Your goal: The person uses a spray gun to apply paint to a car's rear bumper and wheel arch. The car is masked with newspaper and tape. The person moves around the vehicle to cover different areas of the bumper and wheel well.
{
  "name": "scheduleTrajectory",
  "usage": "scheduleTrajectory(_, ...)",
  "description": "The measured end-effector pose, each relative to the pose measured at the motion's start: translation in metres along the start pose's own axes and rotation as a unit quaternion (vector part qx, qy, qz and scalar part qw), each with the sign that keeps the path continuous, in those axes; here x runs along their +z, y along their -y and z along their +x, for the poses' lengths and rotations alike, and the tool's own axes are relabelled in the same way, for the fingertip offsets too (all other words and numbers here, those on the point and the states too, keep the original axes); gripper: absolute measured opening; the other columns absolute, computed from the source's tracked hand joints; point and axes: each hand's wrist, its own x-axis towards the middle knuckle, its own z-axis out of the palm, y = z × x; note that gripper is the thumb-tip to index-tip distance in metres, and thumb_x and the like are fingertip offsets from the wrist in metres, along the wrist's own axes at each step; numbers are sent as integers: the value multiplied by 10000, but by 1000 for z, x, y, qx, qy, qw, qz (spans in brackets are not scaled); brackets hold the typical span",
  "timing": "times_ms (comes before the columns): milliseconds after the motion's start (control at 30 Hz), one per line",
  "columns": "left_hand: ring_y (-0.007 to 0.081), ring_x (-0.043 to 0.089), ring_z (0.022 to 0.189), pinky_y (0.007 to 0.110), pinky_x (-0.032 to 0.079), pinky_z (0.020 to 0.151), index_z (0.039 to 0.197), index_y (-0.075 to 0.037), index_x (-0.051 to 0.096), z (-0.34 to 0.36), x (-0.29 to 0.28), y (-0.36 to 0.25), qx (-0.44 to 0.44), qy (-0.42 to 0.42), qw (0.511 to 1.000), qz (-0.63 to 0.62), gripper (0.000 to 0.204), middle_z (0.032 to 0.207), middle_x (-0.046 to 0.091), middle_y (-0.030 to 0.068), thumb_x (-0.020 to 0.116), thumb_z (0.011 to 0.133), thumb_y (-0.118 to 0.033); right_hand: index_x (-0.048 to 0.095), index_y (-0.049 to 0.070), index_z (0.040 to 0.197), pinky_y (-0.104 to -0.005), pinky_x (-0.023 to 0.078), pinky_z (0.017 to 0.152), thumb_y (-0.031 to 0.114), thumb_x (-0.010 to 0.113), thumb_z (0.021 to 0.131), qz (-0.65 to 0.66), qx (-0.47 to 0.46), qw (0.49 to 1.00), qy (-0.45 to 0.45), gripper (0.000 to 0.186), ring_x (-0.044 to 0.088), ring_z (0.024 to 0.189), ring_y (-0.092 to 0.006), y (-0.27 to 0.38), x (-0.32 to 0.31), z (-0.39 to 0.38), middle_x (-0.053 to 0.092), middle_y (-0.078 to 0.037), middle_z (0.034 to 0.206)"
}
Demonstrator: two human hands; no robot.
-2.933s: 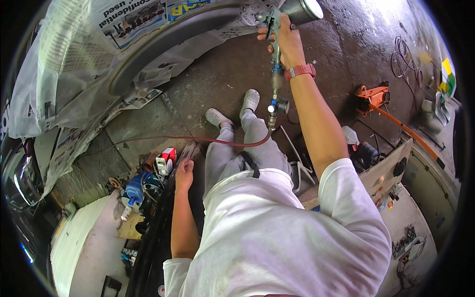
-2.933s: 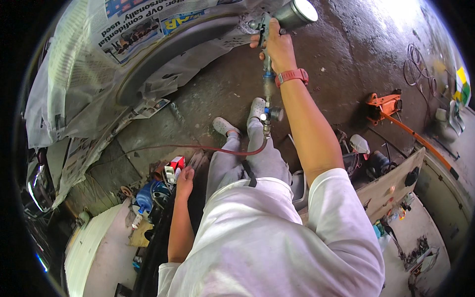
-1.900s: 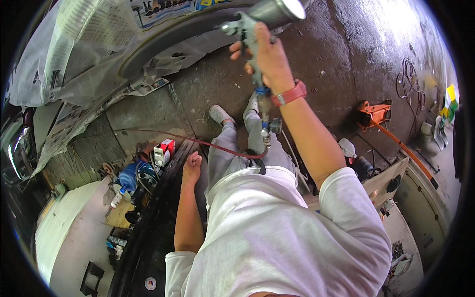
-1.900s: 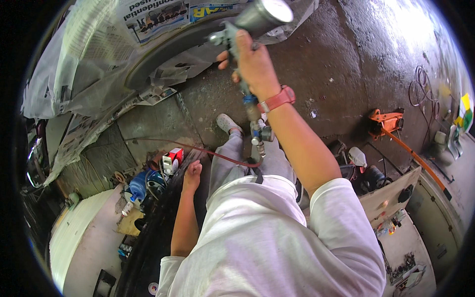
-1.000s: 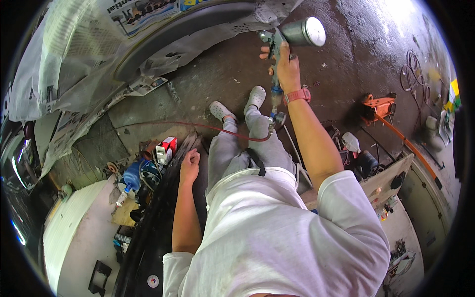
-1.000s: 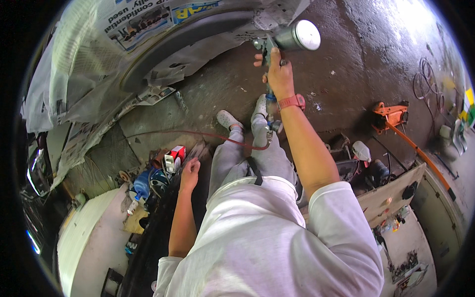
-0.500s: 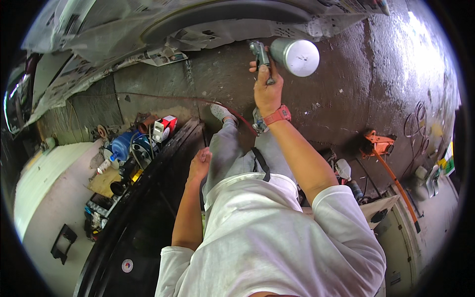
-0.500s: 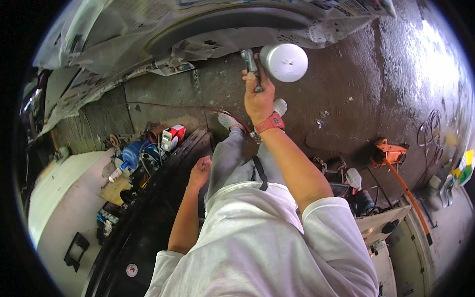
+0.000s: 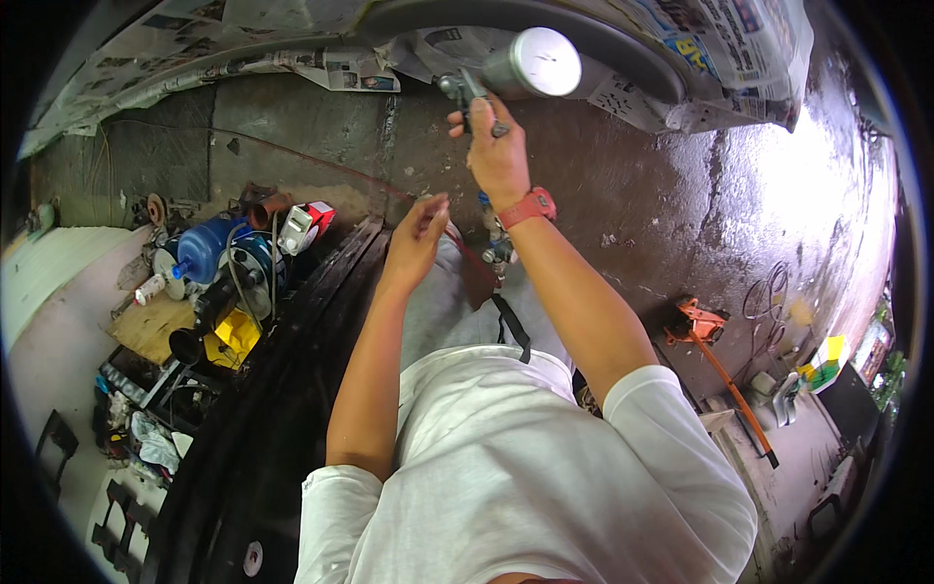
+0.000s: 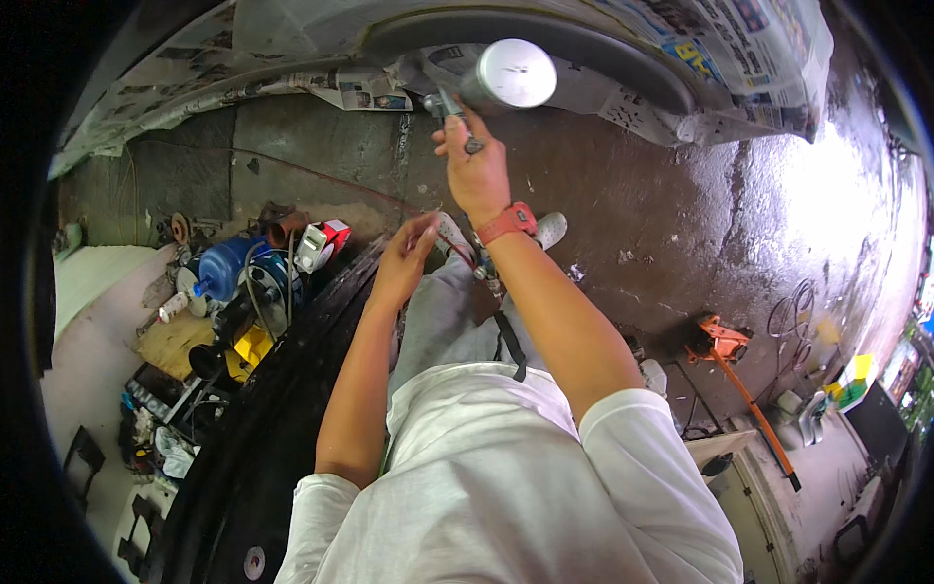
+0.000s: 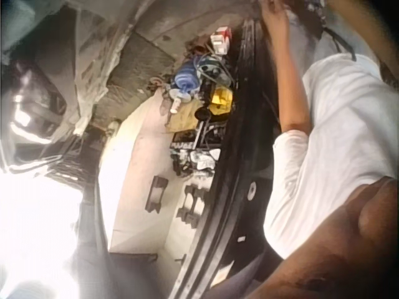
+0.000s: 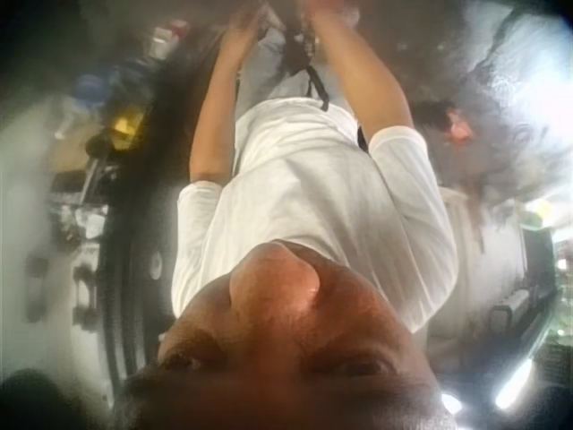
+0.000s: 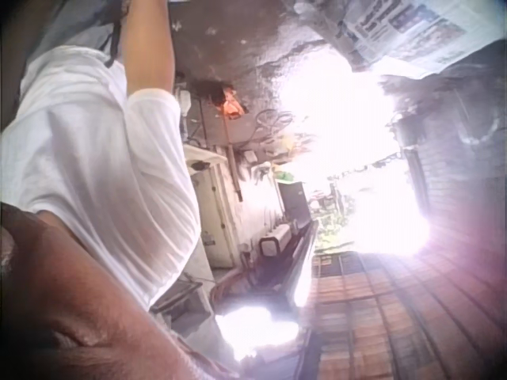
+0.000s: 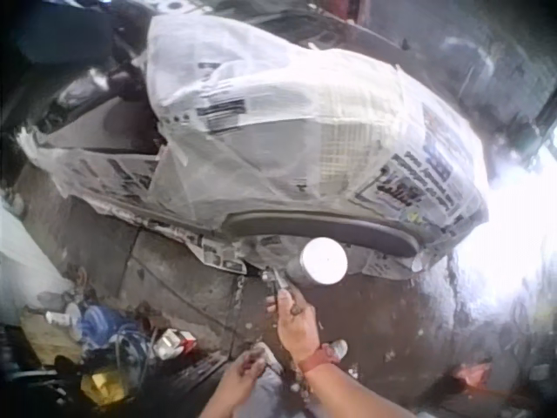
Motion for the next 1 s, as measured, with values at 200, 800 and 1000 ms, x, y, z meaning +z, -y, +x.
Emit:
scheduleTrajectory(200,196,581,1377,338,437,1152,1523,-20,530,30,4,-93,79,115,989,-58,515,1489,629,127,662,1060,-204,602,35,1474,-243,500,555,366,523,1134,-22,22,990,-136,481,679,789,-89,50,-5,-27,740,-40,959)
scheduleTrajectory(800,134,681,918,306,478,649,1275,-52,676,76,-96,-59,113,-219,944,-219,597,1146,771,62,525,1088,-598,349,-9,1632,-462,386,1219,541,650,1024,-301,-68,889,338,874,465,1475,-452,85,47,-89,443,-304,1614)
scheduleTrajectory(1000,113,678,1117,270,395,632,1343,-89,660,109,-140,-85,65,-191,952,-230,677,1186,760,46,440,1084,-675,460,-53,1554,-472,453,1157,515,649,1027,-410,137,862,265,797,558,1383,-460,-15,-82,-166,583,-317,1474)
